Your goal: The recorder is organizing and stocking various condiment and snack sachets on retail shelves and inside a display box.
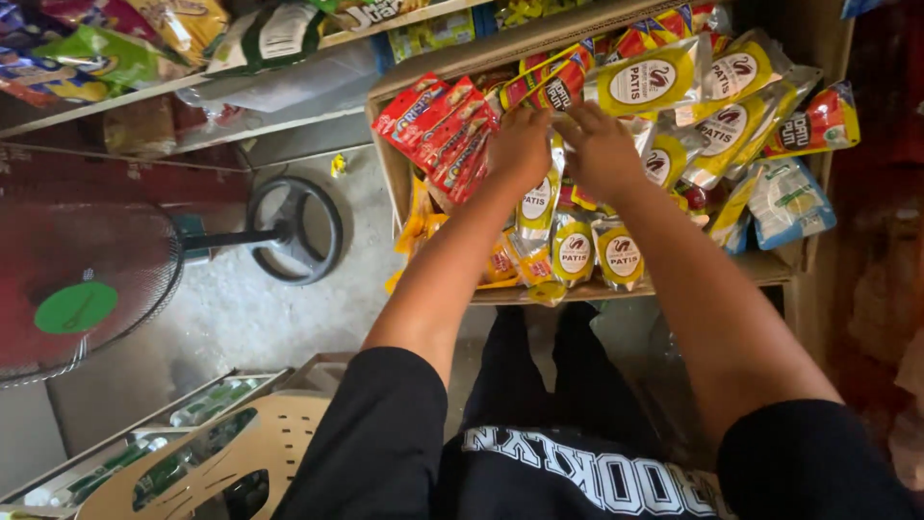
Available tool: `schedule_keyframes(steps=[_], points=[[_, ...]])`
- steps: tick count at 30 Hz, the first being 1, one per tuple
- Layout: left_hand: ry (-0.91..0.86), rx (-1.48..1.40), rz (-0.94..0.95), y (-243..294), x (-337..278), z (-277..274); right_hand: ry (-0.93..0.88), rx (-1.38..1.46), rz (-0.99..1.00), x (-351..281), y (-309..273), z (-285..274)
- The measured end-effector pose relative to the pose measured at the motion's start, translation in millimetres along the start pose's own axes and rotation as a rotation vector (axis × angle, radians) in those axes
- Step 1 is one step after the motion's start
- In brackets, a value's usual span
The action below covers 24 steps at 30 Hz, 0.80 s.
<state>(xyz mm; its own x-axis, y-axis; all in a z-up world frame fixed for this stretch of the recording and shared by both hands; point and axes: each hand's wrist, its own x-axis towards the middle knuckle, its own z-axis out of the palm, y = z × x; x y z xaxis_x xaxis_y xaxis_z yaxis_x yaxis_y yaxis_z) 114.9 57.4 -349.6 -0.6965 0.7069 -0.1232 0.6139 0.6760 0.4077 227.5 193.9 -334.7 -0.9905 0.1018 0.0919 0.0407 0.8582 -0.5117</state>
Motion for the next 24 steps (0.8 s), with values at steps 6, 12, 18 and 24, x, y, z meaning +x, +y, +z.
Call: schedule_keyframes(steps=[6,12,18,24], points=[[-0.013,0.02,-0.158,-35.3,23.5,69.7,-0.116,-0.158,0.107,-12.2,14.2,33.2],[-0.048,0.003,-0.306,-30.4,41.9,60.5,-0.141,-0.25,0.102,-19.0,11.2,33.0],[-0.109,0.094,-0.326,-30.9,45.2,53.1,-0.125,-0.233,0.116,-28.3,1.8,23.0],[0.015,0.121,-0.265,-4.9,18.0,21.4,-0.018,-0.187,0.117,-43.8,5.0,28.3]])
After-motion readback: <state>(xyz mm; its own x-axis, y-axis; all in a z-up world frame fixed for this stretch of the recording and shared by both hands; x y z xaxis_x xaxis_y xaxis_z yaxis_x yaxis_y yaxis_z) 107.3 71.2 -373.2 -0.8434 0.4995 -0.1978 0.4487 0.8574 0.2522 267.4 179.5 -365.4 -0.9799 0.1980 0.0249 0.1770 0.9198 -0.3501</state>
